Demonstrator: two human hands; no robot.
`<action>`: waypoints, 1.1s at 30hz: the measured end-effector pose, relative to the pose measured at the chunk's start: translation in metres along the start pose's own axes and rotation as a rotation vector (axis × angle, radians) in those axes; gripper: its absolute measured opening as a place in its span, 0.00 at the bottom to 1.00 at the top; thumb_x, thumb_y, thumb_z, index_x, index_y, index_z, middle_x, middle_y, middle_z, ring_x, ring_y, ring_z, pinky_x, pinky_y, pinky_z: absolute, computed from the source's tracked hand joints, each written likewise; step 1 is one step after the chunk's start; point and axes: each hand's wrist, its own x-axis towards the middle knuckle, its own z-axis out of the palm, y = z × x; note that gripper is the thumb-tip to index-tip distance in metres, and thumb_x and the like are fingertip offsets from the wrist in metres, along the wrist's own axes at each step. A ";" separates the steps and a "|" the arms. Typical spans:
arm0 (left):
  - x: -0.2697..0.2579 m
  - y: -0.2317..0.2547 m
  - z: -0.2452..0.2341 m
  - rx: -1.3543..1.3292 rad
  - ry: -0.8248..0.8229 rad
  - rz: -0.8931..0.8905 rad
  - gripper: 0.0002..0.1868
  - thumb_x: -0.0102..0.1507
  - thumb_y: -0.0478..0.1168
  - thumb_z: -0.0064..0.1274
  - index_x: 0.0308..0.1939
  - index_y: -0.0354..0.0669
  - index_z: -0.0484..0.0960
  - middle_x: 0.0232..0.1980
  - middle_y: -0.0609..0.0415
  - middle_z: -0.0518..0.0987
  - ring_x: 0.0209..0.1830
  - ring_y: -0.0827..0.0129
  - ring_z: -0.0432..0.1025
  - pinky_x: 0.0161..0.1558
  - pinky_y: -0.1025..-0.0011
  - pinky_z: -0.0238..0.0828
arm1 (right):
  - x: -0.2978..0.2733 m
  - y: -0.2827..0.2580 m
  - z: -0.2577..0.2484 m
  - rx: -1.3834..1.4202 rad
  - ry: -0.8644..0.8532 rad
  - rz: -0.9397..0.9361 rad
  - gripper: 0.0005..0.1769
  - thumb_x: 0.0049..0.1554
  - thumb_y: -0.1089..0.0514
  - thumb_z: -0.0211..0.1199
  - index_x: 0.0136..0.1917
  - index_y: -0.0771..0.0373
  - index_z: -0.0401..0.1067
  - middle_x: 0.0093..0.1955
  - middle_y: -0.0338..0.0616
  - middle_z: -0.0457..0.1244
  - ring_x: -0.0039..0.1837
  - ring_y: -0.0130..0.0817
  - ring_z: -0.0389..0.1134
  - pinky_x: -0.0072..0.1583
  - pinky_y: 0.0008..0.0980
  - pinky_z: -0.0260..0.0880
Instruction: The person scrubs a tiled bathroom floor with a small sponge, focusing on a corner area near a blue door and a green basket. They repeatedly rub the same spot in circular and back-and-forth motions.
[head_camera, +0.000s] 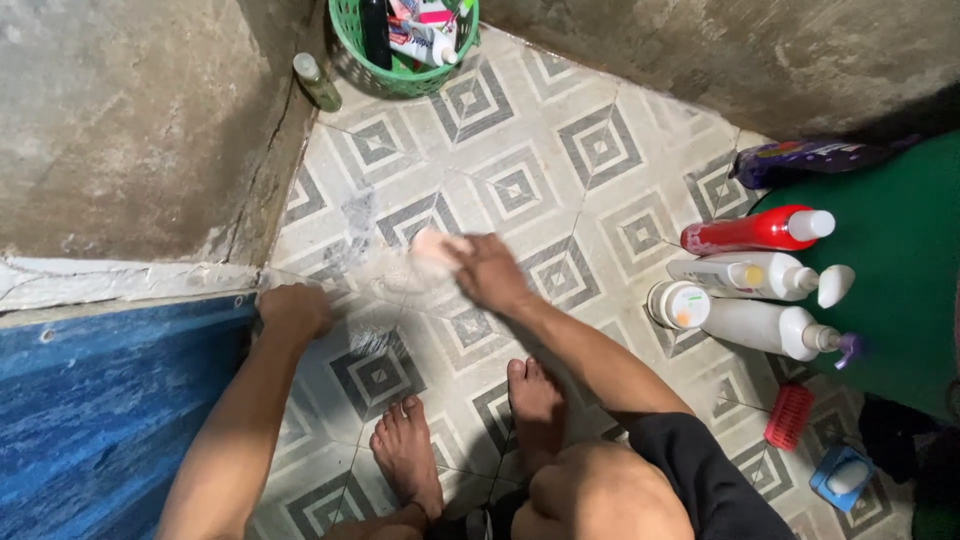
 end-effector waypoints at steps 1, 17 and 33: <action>-0.001 0.001 0.001 -0.005 -0.001 -0.004 0.20 0.66 0.43 0.40 0.44 0.43 0.89 0.43 0.47 0.87 0.51 0.52 0.82 0.51 0.53 0.75 | 0.000 0.030 0.003 0.000 -0.003 -0.006 0.29 0.59 0.48 0.56 0.73 0.44 0.69 0.66 0.54 0.63 0.66 0.54 0.63 0.63 0.45 0.65; 0.000 0.008 -0.009 0.045 0.019 -0.007 0.14 0.64 0.41 0.48 0.42 0.42 0.89 0.42 0.46 0.88 0.49 0.52 0.83 0.50 0.52 0.76 | -0.045 0.084 0.019 -0.162 0.349 0.281 0.29 0.54 0.47 0.66 0.67 0.54 0.74 0.52 0.54 0.64 0.53 0.58 0.66 0.52 0.53 0.68; -0.005 0.008 -0.002 -0.037 0.004 -0.033 0.16 0.64 0.41 0.46 0.46 0.41 0.89 0.45 0.44 0.88 0.52 0.50 0.82 0.53 0.50 0.75 | -0.105 0.078 -0.057 0.351 0.090 0.698 0.45 0.55 0.54 0.64 0.81 0.62 0.53 0.74 0.64 0.57 0.76 0.61 0.57 0.74 0.54 0.59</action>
